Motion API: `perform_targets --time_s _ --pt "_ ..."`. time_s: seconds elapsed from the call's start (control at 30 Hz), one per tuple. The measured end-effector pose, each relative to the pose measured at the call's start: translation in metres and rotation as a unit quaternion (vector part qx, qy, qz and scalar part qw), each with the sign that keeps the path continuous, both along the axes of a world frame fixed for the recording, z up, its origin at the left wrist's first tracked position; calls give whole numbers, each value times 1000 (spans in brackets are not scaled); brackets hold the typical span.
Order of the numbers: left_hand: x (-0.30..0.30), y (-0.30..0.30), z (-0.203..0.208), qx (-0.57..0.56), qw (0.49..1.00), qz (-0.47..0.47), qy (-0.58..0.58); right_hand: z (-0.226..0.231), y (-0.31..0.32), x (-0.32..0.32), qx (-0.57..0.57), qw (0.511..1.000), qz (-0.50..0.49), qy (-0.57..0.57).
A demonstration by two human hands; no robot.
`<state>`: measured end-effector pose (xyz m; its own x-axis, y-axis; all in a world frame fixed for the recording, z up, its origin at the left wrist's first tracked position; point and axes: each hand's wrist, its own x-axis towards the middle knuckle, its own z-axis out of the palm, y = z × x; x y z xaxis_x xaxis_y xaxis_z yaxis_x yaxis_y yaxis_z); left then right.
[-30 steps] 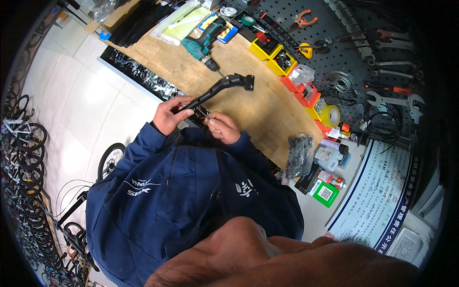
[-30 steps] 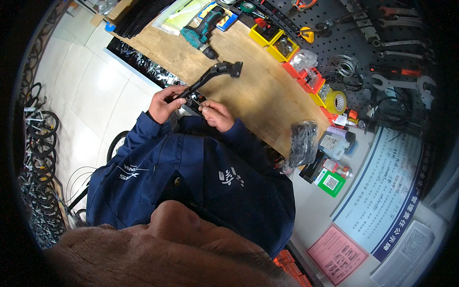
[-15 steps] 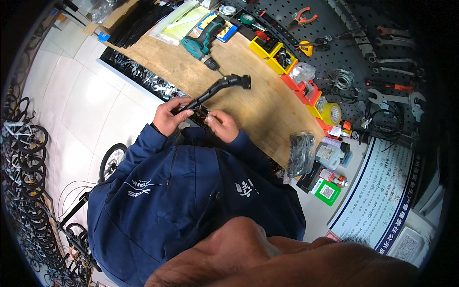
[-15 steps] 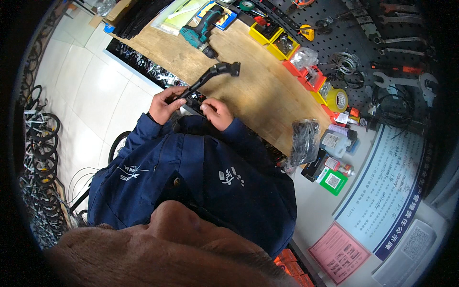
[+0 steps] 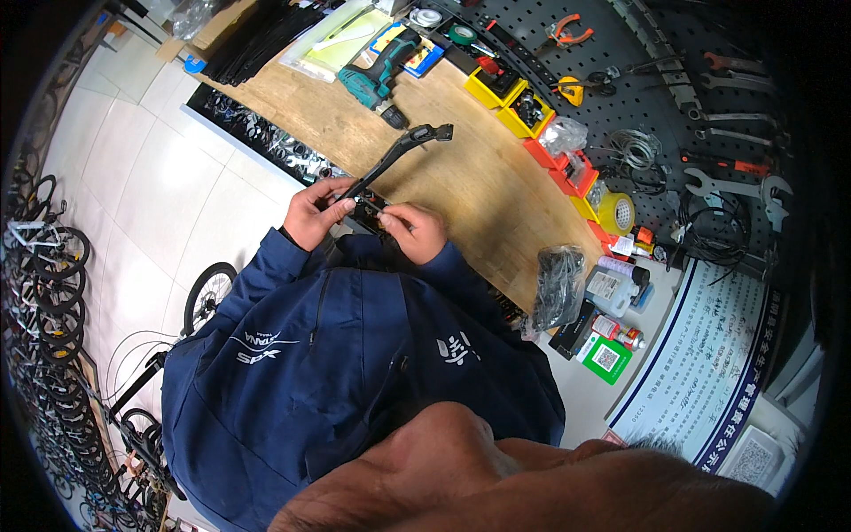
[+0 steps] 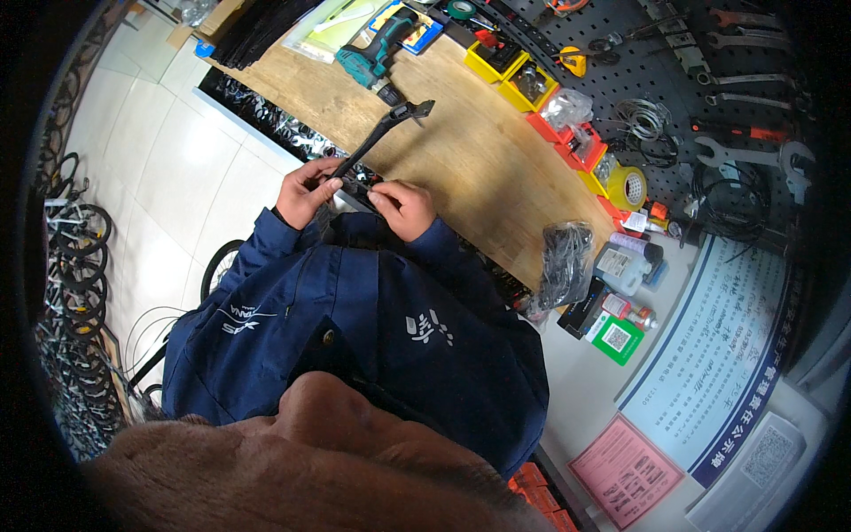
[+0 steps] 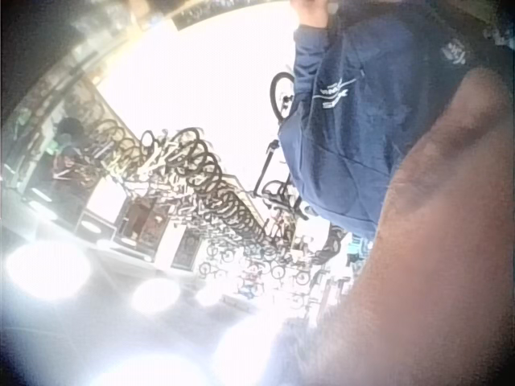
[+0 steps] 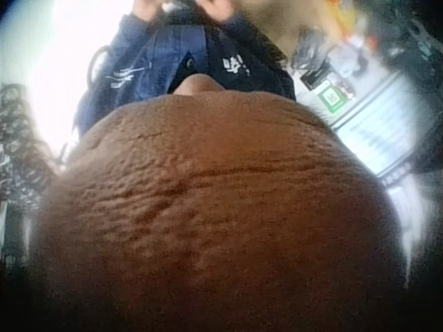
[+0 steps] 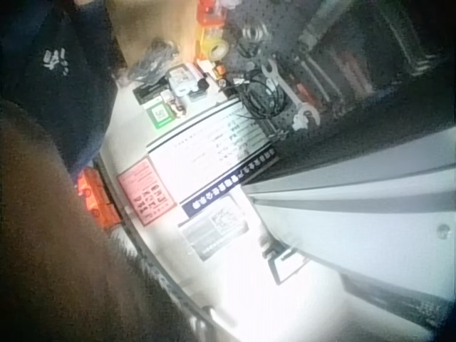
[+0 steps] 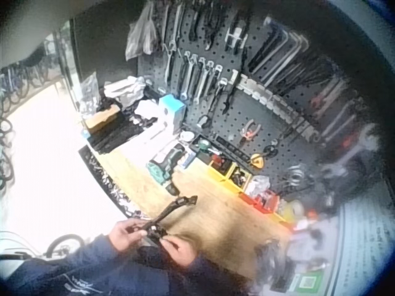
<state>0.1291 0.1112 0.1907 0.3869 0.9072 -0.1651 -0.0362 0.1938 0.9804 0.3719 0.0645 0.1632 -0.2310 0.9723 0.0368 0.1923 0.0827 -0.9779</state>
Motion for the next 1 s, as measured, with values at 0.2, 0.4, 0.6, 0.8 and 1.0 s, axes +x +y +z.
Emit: perform_targets --time_s 0.2,0.4,0.6,0.8,1.0 --pt "3 -2 0 26 999 17 -7 -13 -5 1 -197 956 48 213" --pt "-3 0 -1 30 999 3 24 -29 -10 0 -225 947 33 228" --pt "-7 0 6 35 998 5 42 -22 -13 -4 -263 936 75 222" --pt "-11 -1 7 72 997 2 17 -13 -7 2 -368 884 114 265" --pt "-7 -8 -4 9 996 57 62 -22 2 -19 194 960 -74 -187"
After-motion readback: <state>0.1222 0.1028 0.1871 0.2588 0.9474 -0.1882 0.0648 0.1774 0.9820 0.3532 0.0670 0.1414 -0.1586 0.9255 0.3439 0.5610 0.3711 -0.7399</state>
